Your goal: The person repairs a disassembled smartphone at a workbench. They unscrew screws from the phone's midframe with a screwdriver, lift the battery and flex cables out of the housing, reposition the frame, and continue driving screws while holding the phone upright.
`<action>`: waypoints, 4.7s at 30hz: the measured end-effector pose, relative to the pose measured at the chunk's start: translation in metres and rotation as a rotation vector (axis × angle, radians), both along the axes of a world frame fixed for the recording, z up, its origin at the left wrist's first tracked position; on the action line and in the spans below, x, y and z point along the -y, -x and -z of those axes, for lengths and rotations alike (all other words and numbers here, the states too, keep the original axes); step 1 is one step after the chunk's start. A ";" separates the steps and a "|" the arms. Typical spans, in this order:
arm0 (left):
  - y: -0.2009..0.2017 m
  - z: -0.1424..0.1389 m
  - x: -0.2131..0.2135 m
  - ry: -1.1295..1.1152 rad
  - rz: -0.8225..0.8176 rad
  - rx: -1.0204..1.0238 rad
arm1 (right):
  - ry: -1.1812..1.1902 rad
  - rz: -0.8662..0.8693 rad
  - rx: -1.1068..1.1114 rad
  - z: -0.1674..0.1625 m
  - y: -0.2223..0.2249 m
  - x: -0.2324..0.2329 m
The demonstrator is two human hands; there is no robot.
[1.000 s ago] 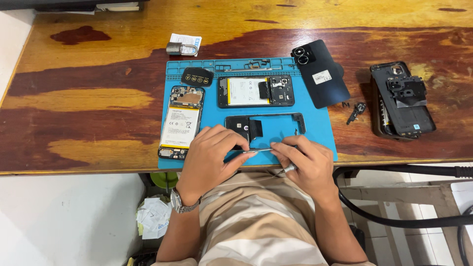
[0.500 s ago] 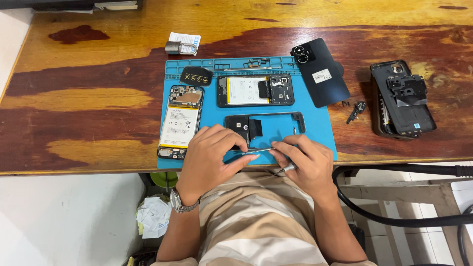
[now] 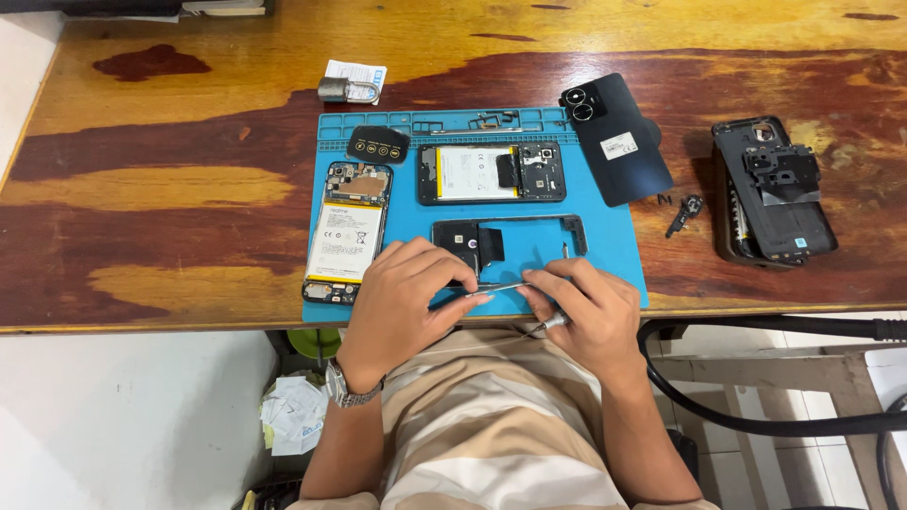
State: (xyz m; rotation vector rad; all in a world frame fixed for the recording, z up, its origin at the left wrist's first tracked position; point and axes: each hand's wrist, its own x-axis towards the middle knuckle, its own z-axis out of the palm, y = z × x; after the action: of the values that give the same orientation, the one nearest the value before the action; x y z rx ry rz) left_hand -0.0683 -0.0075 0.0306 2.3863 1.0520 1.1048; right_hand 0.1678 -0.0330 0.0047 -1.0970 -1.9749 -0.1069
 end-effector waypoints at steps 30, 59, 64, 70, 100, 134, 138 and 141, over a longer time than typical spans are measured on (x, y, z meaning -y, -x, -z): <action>0.005 0.001 -0.001 0.013 0.088 0.028 | 0.037 0.033 -0.014 0.000 0.000 0.001; 0.008 -0.006 -0.003 0.095 0.129 0.087 | 0.027 0.019 -0.024 -0.001 -0.001 0.001; 0.008 -0.006 -0.002 0.126 0.126 0.080 | 0.038 0.007 -0.014 -0.001 -0.002 0.001; 0.005 -0.005 -0.002 0.068 0.103 0.081 | 0.047 -0.007 -0.023 -0.002 -0.004 0.001; -0.002 -0.007 0.000 -0.013 0.030 -0.065 | 0.399 0.133 0.034 -0.022 -0.026 0.022; -0.003 -0.004 -0.001 -0.017 0.018 -0.069 | 0.380 0.142 0.022 -0.017 -0.025 0.021; -0.003 -0.004 -0.001 -0.018 0.019 -0.067 | 0.401 0.158 0.025 -0.018 -0.024 0.021; -0.003 -0.003 0.000 -0.015 0.015 -0.066 | 0.402 0.155 0.029 -0.018 -0.024 0.022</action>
State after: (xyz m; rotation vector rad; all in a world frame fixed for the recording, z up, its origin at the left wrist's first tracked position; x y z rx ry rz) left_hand -0.0650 -0.0072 0.0340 2.4538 1.0488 1.0383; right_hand 0.1922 -0.0548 0.0232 -1.5124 -1.9844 0.2023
